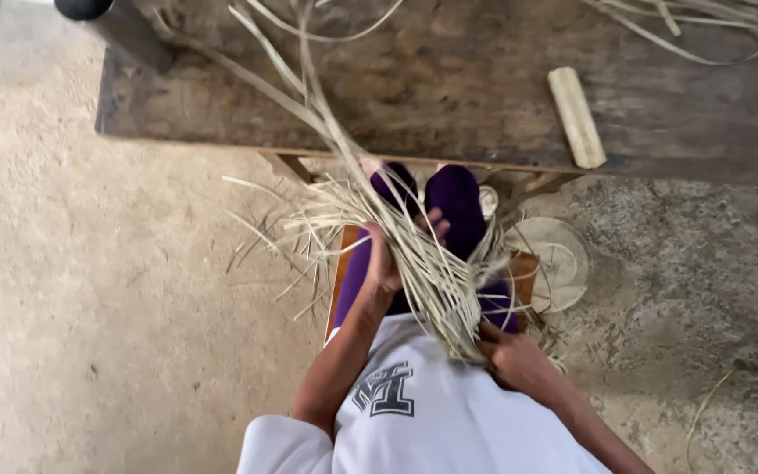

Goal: Weave a hat using natural fiber strands.

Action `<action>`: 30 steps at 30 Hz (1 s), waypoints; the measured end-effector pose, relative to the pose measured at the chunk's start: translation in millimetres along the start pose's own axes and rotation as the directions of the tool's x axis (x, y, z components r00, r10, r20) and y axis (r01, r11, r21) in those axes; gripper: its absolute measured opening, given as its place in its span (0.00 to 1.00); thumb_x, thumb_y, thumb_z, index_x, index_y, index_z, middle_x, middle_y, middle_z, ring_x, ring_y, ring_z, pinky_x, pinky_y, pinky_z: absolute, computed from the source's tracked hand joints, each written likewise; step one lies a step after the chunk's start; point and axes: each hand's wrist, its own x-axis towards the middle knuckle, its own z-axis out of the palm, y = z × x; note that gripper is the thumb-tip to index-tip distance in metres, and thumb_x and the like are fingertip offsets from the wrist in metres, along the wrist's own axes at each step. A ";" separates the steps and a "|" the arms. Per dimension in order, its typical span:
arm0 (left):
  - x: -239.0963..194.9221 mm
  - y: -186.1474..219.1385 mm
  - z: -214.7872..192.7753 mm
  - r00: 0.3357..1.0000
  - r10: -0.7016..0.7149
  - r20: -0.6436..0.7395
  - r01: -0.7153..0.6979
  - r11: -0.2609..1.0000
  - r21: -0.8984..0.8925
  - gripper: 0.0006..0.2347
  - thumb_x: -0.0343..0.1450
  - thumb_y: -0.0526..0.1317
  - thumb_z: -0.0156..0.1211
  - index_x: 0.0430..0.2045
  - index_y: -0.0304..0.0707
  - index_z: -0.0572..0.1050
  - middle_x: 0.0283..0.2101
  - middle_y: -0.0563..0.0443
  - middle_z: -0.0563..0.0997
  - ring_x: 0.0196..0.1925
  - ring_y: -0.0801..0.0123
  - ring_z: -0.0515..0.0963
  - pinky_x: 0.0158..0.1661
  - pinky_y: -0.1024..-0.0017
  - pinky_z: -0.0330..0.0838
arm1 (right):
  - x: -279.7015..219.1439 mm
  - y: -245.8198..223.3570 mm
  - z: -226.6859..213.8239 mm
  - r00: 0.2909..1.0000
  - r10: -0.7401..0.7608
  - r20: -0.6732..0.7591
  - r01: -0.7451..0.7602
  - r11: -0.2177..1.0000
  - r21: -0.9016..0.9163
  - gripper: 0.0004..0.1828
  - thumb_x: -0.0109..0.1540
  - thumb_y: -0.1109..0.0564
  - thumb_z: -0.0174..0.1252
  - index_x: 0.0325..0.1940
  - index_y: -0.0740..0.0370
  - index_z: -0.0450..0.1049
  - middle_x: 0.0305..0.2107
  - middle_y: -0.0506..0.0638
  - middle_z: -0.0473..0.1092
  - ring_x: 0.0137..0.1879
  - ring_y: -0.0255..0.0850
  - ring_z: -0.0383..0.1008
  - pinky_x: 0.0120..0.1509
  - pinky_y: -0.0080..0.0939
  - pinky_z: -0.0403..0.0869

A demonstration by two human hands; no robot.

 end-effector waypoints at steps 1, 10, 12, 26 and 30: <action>0.8 9.7 32.0 0.994 0.102 -0.024 -0.098 0.988 0.117 0.50 0.51 0.73 0.42 0.57 0.24 0.57 0.61 0.36 0.60 0.63 0.52 0.60 0.62 0.56 0.52 | -3.8 13.5 12.8 0.995 -0.071 -0.071 0.058 0.984 -0.166 0.12 0.56 0.61 0.46 0.42 0.59 0.71 0.46 0.52 0.60 0.24 0.42 0.73 0.34 0.44 0.74; 1.7 39.2 243.1 0.936 -0.026 0.352 -0.183 0.817 0.546 0.35 0.62 0.56 0.58 0.60 0.40 0.53 0.61 0.35 0.60 0.59 0.45 0.66 0.58 0.51 0.63 | -30.9 16.7 38.4 0.892 -0.201 -0.405 0.068 0.945 -0.320 0.03 0.44 0.61 0.54 0.20 0.54 0.69 0.21 0.51 0.64 0.25 0.46 0.65 0.17 0.45 0.63; 14.0 36.8 293.5 0.916 -0.070 0.396 -0.177 0.814 0.554 0.34 0.64 0.47 0.64 0.60 0.36 0.51 0.58 0.33 0.65 0.55 0.46 0.71 0.57 0.55 0.67 | -31.8 10.3 32.0 0.833 -0.219 -0.508 0.017 0.928 -0.373 0.10 0.34 0.65 0.56 0.16 0.54 0.70 0.16 0.53 0.65 0.21 0.49 0.66 0.16 0.47 0.63; 138.9 95.0 347.2 0.889 0.418 0.187 -0.391 0.480 0.785 0.11 0.69 0.40 0.54 0.41 0.33 0.71 0.22 0.55 0.72 0.20 0.78 0.72 0.26 0.78 0.74 | -0.4 -39.4 -47.9 0.540 -0.141 -0.830 -0.097 0.969 -0.228 0.02 0.56 0.62 0.51 0.30 0.60 0.70 0.31 0.54 0.63 0.32 0.50 0.67 0.33 0.45 0.67; 121.0 112.7 235.4 0.767 0.623 -0.152 0.392 -0.267 0.881 0.40 0.68 0.62 0.38 0.59 0.29 0.27 0.66 0.27 0.34 0.67 0.38 0.43 0.60 0.45 0.46 | 37.6 26.0 2.7 0.763 0.017 -0.646 -0.118 0.987 -0.113 0.09 0.49 0.55 0.54 0.32 0.58 0.72 0.33 0.51 0.63 0.28 0.47 0.69 0.33 0.48 0.68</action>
